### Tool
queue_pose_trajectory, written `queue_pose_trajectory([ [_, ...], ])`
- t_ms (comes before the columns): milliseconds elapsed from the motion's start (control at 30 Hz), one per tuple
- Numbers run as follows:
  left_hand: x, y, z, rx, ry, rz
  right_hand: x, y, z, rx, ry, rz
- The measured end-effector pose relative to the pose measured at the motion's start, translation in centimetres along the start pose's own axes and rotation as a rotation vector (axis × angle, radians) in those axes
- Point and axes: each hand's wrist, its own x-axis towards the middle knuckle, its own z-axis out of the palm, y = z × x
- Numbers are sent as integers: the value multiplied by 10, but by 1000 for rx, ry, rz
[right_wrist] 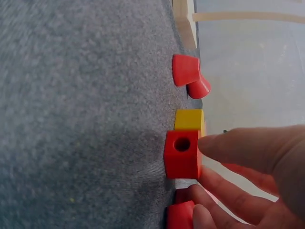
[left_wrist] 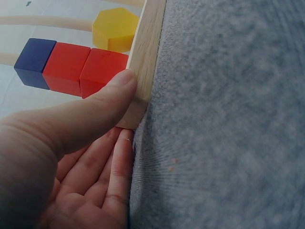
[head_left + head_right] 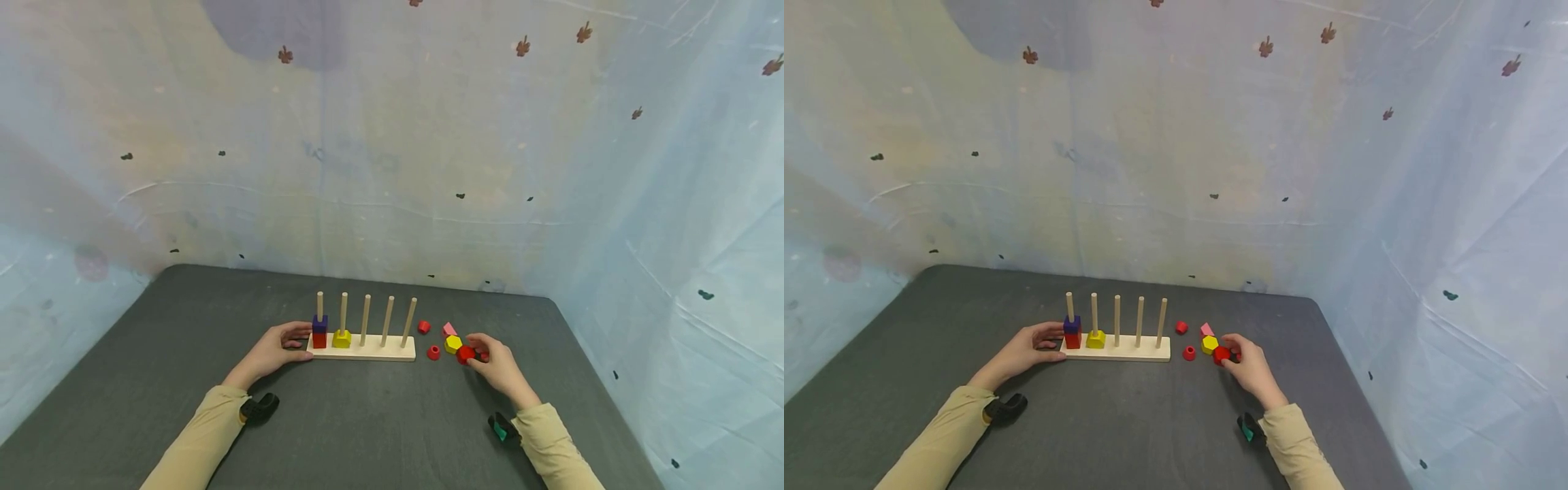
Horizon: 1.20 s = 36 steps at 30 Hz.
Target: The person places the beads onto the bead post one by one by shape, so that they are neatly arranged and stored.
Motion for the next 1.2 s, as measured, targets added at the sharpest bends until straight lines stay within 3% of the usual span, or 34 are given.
queue_pose_trajectory([
  [267, 1, 0, 0, -5, -1, 11, -1, -3, 0, -36, -12, -19],
  [600, 2, -2, 0, 13, -1, -6, -3, -7, 1, -34, -68, 15],
  [867, 1, 2, 1, 17, 4, -11, -3, -4, 4, -4, -123, -18],
  [1200, 0, 0, 1, 10, 5, -5, -1, -11, 1, 18, -83, -57],
])
